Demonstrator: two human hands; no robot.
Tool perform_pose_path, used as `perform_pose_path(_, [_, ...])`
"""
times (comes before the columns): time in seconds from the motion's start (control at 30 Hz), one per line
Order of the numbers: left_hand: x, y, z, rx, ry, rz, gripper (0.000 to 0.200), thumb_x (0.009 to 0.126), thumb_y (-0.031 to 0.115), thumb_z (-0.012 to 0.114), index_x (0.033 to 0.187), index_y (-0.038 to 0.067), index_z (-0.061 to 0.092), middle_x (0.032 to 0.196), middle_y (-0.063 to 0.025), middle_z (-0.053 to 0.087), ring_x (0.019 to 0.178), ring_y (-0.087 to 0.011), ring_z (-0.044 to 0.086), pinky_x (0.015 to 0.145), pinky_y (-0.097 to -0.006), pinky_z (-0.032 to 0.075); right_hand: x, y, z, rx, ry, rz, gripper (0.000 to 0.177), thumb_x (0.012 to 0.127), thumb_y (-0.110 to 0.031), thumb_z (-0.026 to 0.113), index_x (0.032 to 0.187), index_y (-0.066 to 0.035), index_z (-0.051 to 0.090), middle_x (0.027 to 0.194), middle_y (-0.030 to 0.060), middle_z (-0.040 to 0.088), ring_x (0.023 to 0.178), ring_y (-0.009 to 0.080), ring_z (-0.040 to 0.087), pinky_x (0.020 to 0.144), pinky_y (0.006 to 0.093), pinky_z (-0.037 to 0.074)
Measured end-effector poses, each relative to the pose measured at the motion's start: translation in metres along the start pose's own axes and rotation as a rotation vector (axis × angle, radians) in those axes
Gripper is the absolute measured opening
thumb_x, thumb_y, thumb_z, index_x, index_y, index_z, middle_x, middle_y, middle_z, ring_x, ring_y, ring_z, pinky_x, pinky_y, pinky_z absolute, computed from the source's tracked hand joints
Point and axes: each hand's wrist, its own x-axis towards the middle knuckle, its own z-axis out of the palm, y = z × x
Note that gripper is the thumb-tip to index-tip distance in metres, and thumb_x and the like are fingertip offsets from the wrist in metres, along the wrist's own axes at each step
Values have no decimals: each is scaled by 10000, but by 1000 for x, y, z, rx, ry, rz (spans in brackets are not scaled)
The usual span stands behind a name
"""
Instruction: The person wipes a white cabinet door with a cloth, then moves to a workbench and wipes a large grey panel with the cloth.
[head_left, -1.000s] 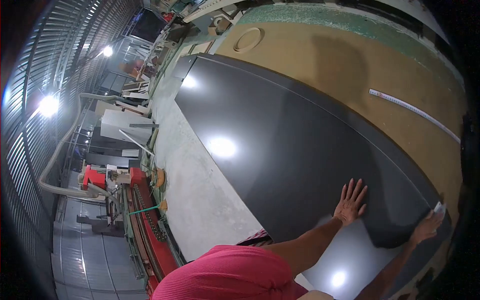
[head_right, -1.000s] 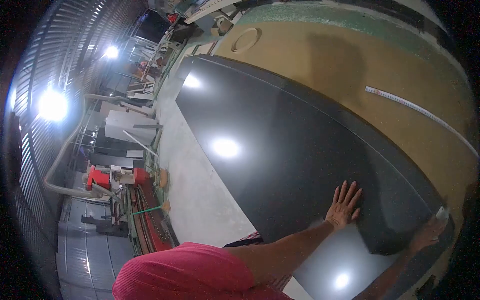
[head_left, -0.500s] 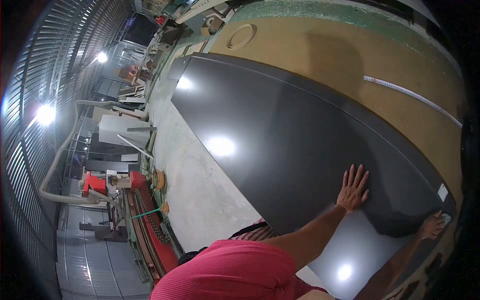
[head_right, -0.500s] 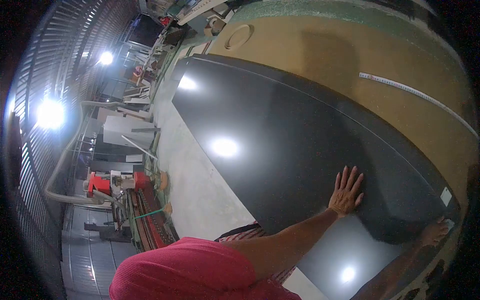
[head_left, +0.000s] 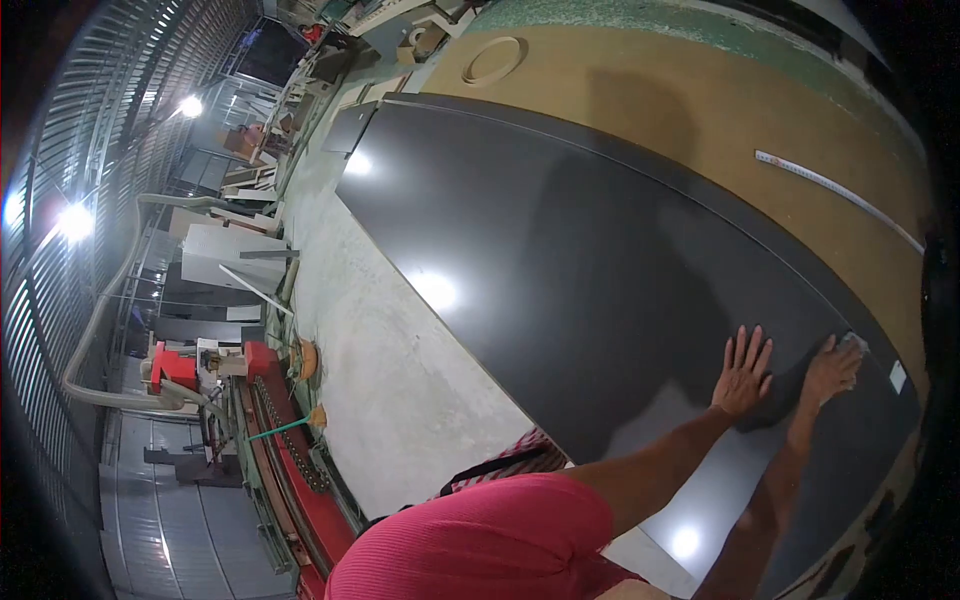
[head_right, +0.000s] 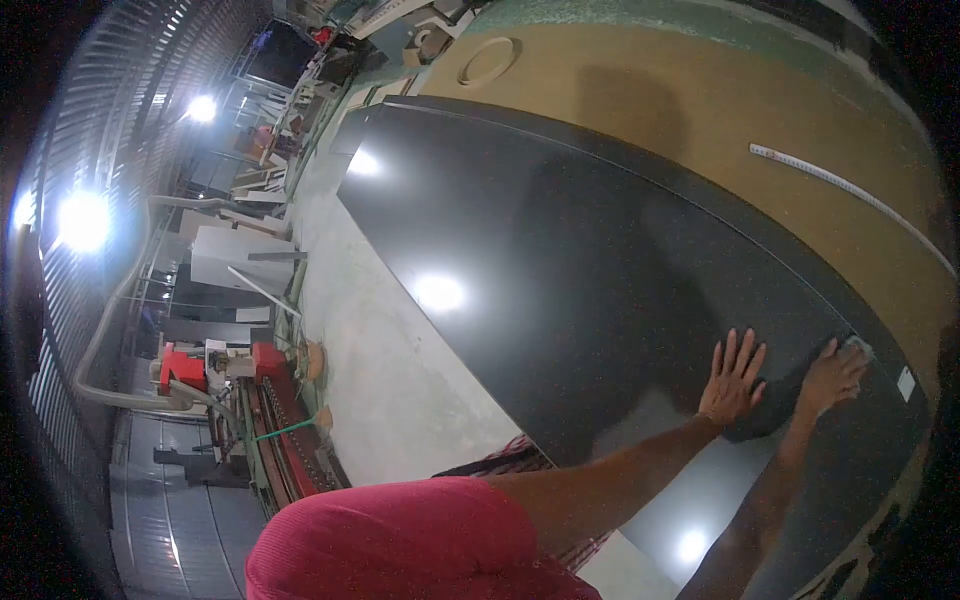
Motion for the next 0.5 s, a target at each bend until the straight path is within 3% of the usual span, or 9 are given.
perform_pose_path(0.13, [7,-24,-35,-30,-287,115,645,930,362,482,1459,84,237,1548,-159,44,1423,-369,15,1140,-506,119,-9,-86,-66,47,-190,-93,539,988,-429,366,1382,-61,383,1435,131,372,1302,326,380,991,529,377])
perform_pose_path(0.27, [47,-76,-127,15,-545,107,534,924,291,480,1392,66,355,1463,-175,293,1379,-365,220,1116,-496,204,-17,-155,-138,254,-328,-110,551,976,-395,398,1408,-57,347,1474,153,313,1353,345,301,1054,549,274])
perform_pose_path(0.3, [29,-117,-112,25,-111,227,455,894,234,525,1306,57,449,1348,-180,426,1269,-353,390,1067,-504,282,-15,-157,-149,306,-355,-99,566,966,-389,418,1412,-50,340,1473,165,311,1366,352,277,1070,554,242])
perform_pose_path(0.33, [35,-156,-116,46,-331,33,409,921,268,468,1273,57,469,1339,-153,451,1266,-318,381,1059,-490,284,-37,-170,-110,385,57,-89,525,946,-387,467,1299,2,461,1361,205,443,1249,391,424,991,571,317])
perform_pose_path(0.37, [32,-205,-114,144,-184,135,402,955,284,431,1297,74,457,1360,-139,446,1288,-306,380,1075,-484,271,-44,-170,-119,501,56,-97,532,941,-372,483,1316,3,443,1395,211,403,1277,395,384,1021,575,273])
perform_pose_path(0.4, [44,-217,-139,518,-507,-103,440,870,239,611,1262,79,490,1292,-135,495,1177,-285,476,1006,-480,354,-43,-167,-144,489,281,-173,537,932,-370,499,1334,-20,434,1410,206,384,1298,385,355,1040,584,244])
perform_pose_path(0.43, [48,-255,-156,588,-133,60,443,976,296,375,1364,82,404,1398,-124,423,1289,-264,402,1100,-472,250,-45,-172,-146,570,216,-94,543,904,-360,540,1338,-50,439,1411,195,387,1305,373,357,1051,592,224])
perform_pose_path(0.47, [79,-322,-153,336,-99,301,465,968,321,410,1379,103,395,1404,-125,416,1290,-234,403,1100,-472,252,-38,-179,-148,531,-65,-20,566,869,-358,575,1339,-70,449,1410,176,397,1308,362,357,1054,591,222])
perform_pose_path(0.5, [92,-247,-90,160,-142,454,465,968,321,410,1379,103,395,1404,-125,416,1290,-234,403,1100,-472,252,-32,-187,-131,498,122,64,622,832,-377,599,1350,-70,441,1422,152,394,1322,356,343,1062,593,211])
